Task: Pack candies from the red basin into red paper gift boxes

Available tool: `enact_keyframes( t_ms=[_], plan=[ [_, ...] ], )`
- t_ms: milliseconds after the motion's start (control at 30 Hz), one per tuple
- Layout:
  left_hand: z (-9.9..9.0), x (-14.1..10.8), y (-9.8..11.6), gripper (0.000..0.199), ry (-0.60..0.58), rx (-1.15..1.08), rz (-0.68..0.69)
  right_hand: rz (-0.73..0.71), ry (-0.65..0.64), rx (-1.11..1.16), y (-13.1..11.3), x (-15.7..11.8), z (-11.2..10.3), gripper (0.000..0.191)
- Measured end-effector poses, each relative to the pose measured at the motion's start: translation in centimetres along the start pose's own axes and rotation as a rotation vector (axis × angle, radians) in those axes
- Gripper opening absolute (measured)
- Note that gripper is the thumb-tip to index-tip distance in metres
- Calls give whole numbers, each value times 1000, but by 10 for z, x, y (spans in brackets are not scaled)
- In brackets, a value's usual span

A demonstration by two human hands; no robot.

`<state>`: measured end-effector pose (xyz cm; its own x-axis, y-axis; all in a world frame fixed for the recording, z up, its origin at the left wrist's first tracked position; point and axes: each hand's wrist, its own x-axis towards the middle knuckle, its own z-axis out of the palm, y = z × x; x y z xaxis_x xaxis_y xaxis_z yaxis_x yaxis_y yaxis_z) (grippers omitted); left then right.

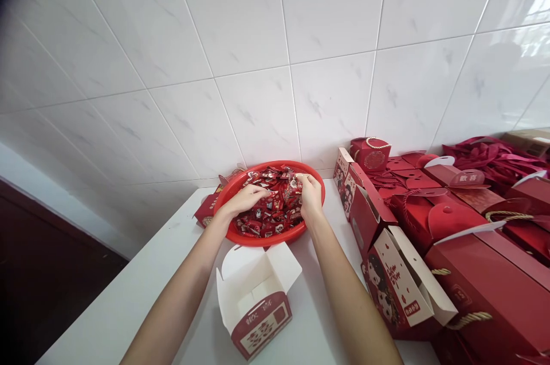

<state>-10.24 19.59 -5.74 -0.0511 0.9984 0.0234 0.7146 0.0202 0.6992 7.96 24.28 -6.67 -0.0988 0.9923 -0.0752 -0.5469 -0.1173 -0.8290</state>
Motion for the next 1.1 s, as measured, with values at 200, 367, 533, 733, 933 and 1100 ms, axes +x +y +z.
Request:
enact_keyframes(
  t_ms=[200,367,533,733,933,1100],
  plan=[
    [3,-38,12,51,90,-187,83,54,-119,-56,-5,-8,3,13],
    [6,-47,13,48,191,-235,98,81,-250,-131,-8,-19,9,17],
    [-8,-66,21,45,25,-324,89,-27,-437,-310,-16,-29,11,16],
    [-38,-110,49,30,-433,-82,136,-127,-769,-482,-52,-56,13,16],
    [-46,-129,49,22,-287,111,2,-103,-1197,-756,-77,-91,17,15],
    [-52,-135,48,28,-310,115,26,-213,-1353,-896,-74,-106,22,19]
  ],
)
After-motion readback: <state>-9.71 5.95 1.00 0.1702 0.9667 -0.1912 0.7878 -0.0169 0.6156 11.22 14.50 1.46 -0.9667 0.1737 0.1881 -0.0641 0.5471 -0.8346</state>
